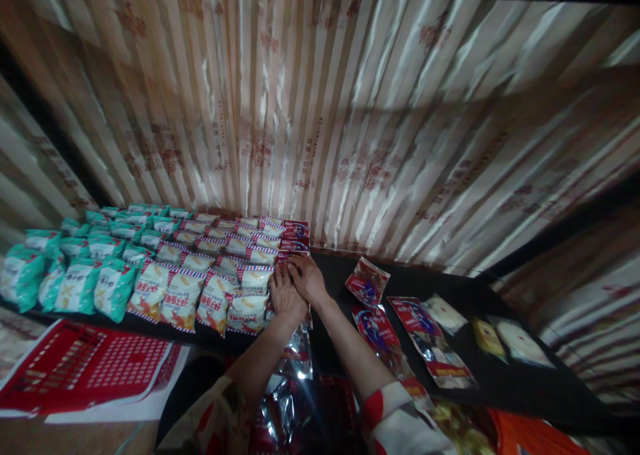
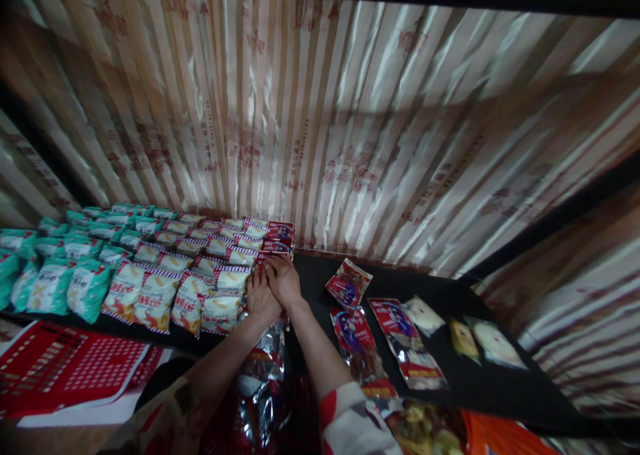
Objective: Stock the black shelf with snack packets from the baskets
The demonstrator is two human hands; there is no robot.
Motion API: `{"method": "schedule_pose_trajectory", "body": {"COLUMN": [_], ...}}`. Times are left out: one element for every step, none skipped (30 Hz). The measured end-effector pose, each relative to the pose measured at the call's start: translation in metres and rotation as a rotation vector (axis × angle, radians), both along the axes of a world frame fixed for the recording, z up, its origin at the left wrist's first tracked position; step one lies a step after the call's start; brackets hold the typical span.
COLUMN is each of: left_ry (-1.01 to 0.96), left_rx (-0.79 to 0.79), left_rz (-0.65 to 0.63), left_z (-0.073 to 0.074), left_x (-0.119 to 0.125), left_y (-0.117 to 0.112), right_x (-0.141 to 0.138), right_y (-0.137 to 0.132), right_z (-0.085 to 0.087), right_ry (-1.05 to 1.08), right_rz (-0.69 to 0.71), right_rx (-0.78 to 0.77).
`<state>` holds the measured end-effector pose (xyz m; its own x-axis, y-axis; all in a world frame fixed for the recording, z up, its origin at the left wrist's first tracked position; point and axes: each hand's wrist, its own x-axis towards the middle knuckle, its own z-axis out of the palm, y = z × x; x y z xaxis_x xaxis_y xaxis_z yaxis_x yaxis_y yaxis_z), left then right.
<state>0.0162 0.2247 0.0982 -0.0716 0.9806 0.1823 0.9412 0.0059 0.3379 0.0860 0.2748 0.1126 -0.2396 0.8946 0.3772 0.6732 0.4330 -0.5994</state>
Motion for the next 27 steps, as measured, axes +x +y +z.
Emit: {"method": "schedule_pose_trajectory", "body": {"left_ry": [0.005,0.013,0.023,0.036,0.051,0.068,0.083,0.094,0.098,0.096,0.089,0.081,0.073,0.067,0.064,0.064,0.066,0.069,0.072,0.074,0.074,0.071,0.066,0.061,0.056,0.051,0.047], "left_rx": [-0.007,-0.012,-0.014,-0.014,-0.012,-0.010,-0.008,-0.004,0.000,0.006,0.013,0.022,0.030,0.036,0.041,0.044,0.044,0.042,0.042,0.042,0.040,0.036,0.029,0.020,0.011,0.005,0.003], "left_rz": [-0.001,-0.002,-0.006,-0.014,-0.023,-0.036,-0.051,-0.068,-0.080,-0.087,-0.090,-0.089,-0.085,-0.082,-0.080,-0.080,-0.080,-0.081,-0.083,-0.083,-0.084,-0.084,-0.085,-0.083,-0.082,-0.079,-0.076], "left_z": [-0.001,-0.002,-0.003,-0.004,-0.004,-0.004,-0.005,-0.005,-0.006,-0.007,-0.008,-0.009,-0.011,-0.012,-0.013,-0.015,-0.016,-0.016,-0.017,-0.017,-0.017,-0.017,-0.016,-0.016,-0.015,-0.015,-0.015], "left_x": [0.000,0.000,0.001,0.000,0.000,0.000,0.000,-0.001,-0.001,-0.001,-0.002,-0.002,-0.002,-0.002,-0.002,-0.002,-0.003,-0.003,-0.003,-0.003,-0.004,-0.004,-0.004,-0.004,-0.004,-0.004,-0.004], "left_y": [0.000,0.000,0.000,0.000,0.000,-0.001,-0.001,-0.001,-0.001,-0.002,-0.002,-0.002,-0.002,-0.002,-0.002,-0.002,-0.002,-0.002,-0.003,-0.003,-0.003,-0.002,-0.002,-0.002,-0.002,-0.002,-0.002], "right_x": [-0.002,-0.004,-0.006,-0.007,-0.009,-0.011,-0.012,-0.013,-0.014,-0.015,-0.015,-0.016,-0.016,-0.016,-0.017,-0.017,-0.017,-0.017,-0.017,-0.017,-0.017,-0.017,-0.018,-0.018,-0.018,-0.019,-0.019], "right_y": [0.004,0.007,0.010,0.013,0.016,0.018,0.020,0.022,0.023,0.024,0.025,0.025,0.025,0.025,0.024,0.023,0.023,0.022,0.022,0.021,0.021,0.021,0.022,0.022,0.022,0.023,0.023], "right_z": [0.000,0.000,0.000,0.001,0.001,0.002,0.003,0.003,0.003,0.003,0.002,0.001,0.000,-0.002,-0.003,-0.005,-0.006,-0.006,-0.007,-0.007,-0.007,-0.007,-0.007,-0.006,-0.006,-0.006,-0.006], "right_ry": [-0.040,-0.079,-0.118,-0.159,-0.201,-0.242,-0.280,-0.315,-0.345,-0.369,-0.388,-0.403,-0.411,-0.414,-0.415,-0.416,-0.419,-0.425,-0.432,-0.441,-0.448,-0.452,-0.454,-0.455,-0.456,-0.456,-0.455], "right_rz": [0.014,0.026,0.041,0.059,0.078,0.092,0.099,0.104,0.105,0.108,0.111,0.109,0.094,0.065,0.033,0.006,-0.016,-0.028,-0.037,-0.044,-0.052,-0.059,-0.062,-0.063,-0.063,-0.064,-0.068], "right_rx": [-0.011,-0.022,-0.033,-0.047,-0.063,-0.082,-0.101,-0.118,-0.130,-0.136,-0.138,-0.140,-0.147,-0.161,-0.179,-0.200,-0.222,-0.242,-0.260,-0.277,-0.293,-0.309,-0.324,-0.337,-0.349,-0.359,-0.366]}}
